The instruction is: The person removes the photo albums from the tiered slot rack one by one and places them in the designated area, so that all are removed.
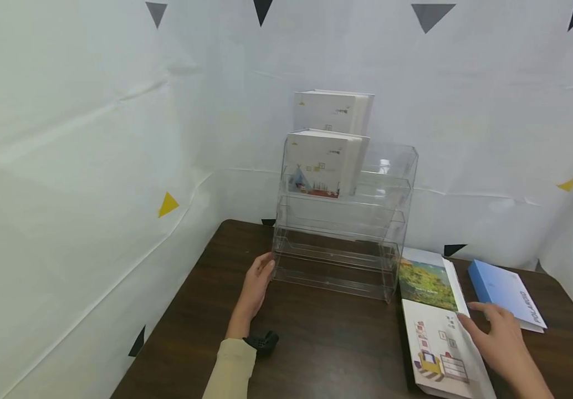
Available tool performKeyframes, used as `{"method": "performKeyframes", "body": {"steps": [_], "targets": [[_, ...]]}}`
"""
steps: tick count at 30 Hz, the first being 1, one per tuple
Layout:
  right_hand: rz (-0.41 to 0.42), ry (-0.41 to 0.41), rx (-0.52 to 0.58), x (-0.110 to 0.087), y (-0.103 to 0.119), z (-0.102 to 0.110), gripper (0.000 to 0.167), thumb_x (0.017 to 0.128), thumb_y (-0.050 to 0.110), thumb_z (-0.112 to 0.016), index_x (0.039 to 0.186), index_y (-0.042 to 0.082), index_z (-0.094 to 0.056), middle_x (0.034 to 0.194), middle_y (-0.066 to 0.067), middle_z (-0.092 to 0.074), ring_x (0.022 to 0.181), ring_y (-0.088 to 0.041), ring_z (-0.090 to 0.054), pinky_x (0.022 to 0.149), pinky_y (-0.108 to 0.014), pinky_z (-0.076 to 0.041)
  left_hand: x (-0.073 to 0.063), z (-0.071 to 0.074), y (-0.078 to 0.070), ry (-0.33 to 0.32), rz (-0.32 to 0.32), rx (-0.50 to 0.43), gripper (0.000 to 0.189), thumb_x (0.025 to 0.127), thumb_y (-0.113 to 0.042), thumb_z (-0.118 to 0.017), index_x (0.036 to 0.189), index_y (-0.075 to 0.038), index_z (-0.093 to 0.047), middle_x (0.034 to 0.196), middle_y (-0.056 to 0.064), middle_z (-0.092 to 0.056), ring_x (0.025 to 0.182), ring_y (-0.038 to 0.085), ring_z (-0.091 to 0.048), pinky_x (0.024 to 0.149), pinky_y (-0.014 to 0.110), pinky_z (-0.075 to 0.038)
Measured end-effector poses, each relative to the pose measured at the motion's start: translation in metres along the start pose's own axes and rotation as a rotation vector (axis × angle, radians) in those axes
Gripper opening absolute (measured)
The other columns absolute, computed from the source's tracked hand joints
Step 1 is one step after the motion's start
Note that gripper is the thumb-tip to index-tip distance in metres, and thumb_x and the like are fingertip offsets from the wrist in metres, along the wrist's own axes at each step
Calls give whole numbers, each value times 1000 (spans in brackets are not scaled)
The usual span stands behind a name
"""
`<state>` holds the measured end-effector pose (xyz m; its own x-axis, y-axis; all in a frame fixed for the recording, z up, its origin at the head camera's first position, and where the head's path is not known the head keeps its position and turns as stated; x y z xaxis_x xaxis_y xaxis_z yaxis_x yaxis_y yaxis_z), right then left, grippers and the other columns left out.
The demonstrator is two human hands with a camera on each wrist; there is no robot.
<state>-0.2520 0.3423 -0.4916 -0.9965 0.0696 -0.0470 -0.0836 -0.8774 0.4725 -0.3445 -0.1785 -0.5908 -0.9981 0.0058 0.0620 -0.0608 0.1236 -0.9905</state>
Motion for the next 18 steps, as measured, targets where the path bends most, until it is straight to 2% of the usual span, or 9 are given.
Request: {"method": "performKeyframes", "body": {"steps": [4, 9, 11, 15, 16, 18], "targets": [[135, -100, 2, 12, 30, 4, 58, 110, 37, -61, 141, -11, -54, 152, -50, -31, 138, -71, -28, 104, -86, -30, 1, 1, 1, -4, 1, 6, 57, 114, -41, -54, 162, -12, -42, 171, 15, -38, 163, 34, -30, 134, 58, -26], [303, -225, 70, 22, 64, 13, 46, 109, 26, -64, 139, -9, -59, 148, -44, -43, 130, -64, -41, 94, -76, -39, 2, 0, 1, 0, -14, 2, 56, 114, -39, -55, 161, -10, -43, 170, 16, -40, 163, 35, -31, 134, 58, -26], [328, -233, 124, 27, 77, 16, 53, 111, 26, -61, 149, -9, -50, 149, -42, -44, 130, -61, -44, 93, -73, -42, 2, -1, 1, 4, -10, 0, 55, 115, -39, -54, 160, -10, -44, 170, 15, -40, 163, 33, -32, 134, 57, -26], [341, -227, 247, 41, 107, 22, 74, 113, 29, -58, 168, 0, -18, 150, -38, -47, 132, -58, -49, 97, -69, -47, 1, 0, 1, -2, -7, 2, 54, 115, -38, -53, 160, -9, -44, 169, 15, -41, 162, 33, -33, 134, 57, -27], [346, -235, 272, 45, 115, 24, 78, 113, 29, -58, 170, 4, -12, 151, -36, -48, 134, -56, -50, 100, -65, -48, 1, 0, 1, -5, -6, -1, 54, 115, -38, -53, 160, -9, -44, 169, 15, -42, 162, 33, -33, 134, 57, -27], [372, -262, 306, 52, 131, 28, 79, 112, 29, -59, 171, 10, -10, 147, -31, -54, 131, -49, -55, 101, -49, -52, 1, 0, 0, -8, -10, -7, 54, 115, -37, -54, 160, -9, -44, 169, 16, -41, 162, 33, -33, 134, 57, -27]]}}
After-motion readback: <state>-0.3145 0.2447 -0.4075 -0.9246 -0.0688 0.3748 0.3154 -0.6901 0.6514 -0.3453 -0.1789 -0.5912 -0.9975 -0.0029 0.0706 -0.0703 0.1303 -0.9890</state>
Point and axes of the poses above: each hand's wrist, its own x-axis towards the middle knuckle, its own z-axis out of the back of the hand, y = z × x, the point moved 4 cm from there along x, towards the middle knuckle
